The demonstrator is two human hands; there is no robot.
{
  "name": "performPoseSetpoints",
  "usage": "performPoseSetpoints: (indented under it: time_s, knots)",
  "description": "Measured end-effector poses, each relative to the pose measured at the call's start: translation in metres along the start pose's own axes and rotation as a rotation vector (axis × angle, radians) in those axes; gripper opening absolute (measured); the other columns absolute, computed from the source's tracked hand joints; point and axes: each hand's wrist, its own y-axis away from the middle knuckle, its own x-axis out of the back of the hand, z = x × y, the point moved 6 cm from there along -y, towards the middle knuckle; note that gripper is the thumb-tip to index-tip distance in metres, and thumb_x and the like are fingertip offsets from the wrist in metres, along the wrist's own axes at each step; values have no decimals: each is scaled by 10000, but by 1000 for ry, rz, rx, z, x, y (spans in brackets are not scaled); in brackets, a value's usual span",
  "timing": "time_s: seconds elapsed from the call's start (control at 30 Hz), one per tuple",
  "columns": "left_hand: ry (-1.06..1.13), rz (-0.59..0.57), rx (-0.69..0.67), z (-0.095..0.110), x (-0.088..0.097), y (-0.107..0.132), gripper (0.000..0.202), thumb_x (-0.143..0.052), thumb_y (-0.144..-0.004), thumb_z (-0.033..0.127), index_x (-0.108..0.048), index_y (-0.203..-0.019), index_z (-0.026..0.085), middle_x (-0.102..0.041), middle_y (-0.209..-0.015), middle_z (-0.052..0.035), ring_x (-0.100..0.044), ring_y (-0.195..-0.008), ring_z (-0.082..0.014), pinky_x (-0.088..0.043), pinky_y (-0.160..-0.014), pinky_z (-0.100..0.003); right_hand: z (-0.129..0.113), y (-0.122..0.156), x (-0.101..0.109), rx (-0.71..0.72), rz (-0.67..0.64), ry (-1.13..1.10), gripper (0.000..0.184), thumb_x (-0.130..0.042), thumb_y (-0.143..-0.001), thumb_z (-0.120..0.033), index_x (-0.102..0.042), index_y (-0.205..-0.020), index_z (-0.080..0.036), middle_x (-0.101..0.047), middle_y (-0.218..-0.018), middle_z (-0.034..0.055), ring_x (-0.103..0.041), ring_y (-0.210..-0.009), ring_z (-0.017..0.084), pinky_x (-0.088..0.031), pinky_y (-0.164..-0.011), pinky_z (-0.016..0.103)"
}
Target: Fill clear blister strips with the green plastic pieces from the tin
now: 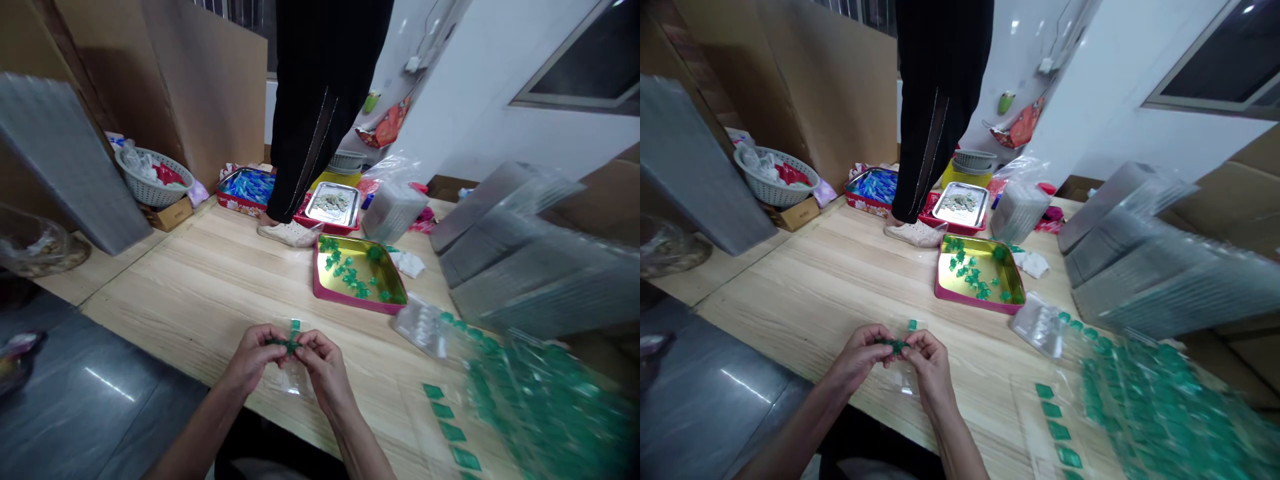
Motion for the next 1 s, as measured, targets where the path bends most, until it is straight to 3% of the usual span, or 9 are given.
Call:
performPoseSetpoints:
  time_s: [0.07,0.17,0.23,0.3,0.47,0.73,1.0]
  knots:
    - [-79,30,-52,4,1,2,127,-652,-561,142,-564,-652,157,-558,-530,32,-494,-489,-106,-389,-468,-226,-5,0,-1,7,-38,94,152,-712,-673,-237,-588,-740,-178,-586,-714,-12,-533,-641,117,-422,-622,229]
    - [-383,28,-176,16,-1,6,104,-620,-577,109,-589,-663,159,-556,-573,31,-489,-528,-102,-389,-501,-219,-11,-1,-1,16,-69,274,188,-731,-660,-265,-592,-746,-171,-566,-675,-19,-516,-608,109,-395,-563,209]
    - [-595,16,-265,23,-5,9,124,-586,-584,76,-619,-671,157,-595,-625,11,-519,-602,-116,-397,-560,-220,-12,-3,-1,-2,-75,306,193,-731,-657,-275,-582,-719,-168,-549,-616,-32,-501,-557,99,-387,-533,205]
    - [-672,27,-303,26,-7,11,159,-552,-580,51,-628,-671,157,-613,-644,2,-534,-633,-123,-402,-589,-220,-10,-5,-1,-24,-82,289,184,-722,-664,-274,-584,-714,-164,-559,-593,-32,-513,-542,96,-404,-543,209]
    - [-482,83,-174,16,-3,7,106,-539,-591,92,-579,-664,159,-560,-558,21,-516,-507,-117,-409,-507,-223,-13,-6,-1,-15,-59,248,162,-724,-640,-215,-590,-715,-162,-608,-649,-20,-557,-571,91,-437,-572,201]
    - [-739,67,-344,39,-19,13,160,-527,-562,44,-613,-610,171,-575,-568,20,-501,-572,-122,-351,-539,-211,-26,-1,-4,10,-87,303,136,-701,-632,-168,-599,-721,-167,-624,-647,-12,-577,-585,109,-445,-543,205]
    - [-481,78,-195,19,-10,9,127,-530,-552,59,-576,-596,168,-559,-546,24,-495,-506,-109,-379,-493,-206,-18,-1,-3,30,-14,217,134,-650,-580,-82,-588,-666,-164,-612,-602,-26,-557,-537,96,-424,-514,190]
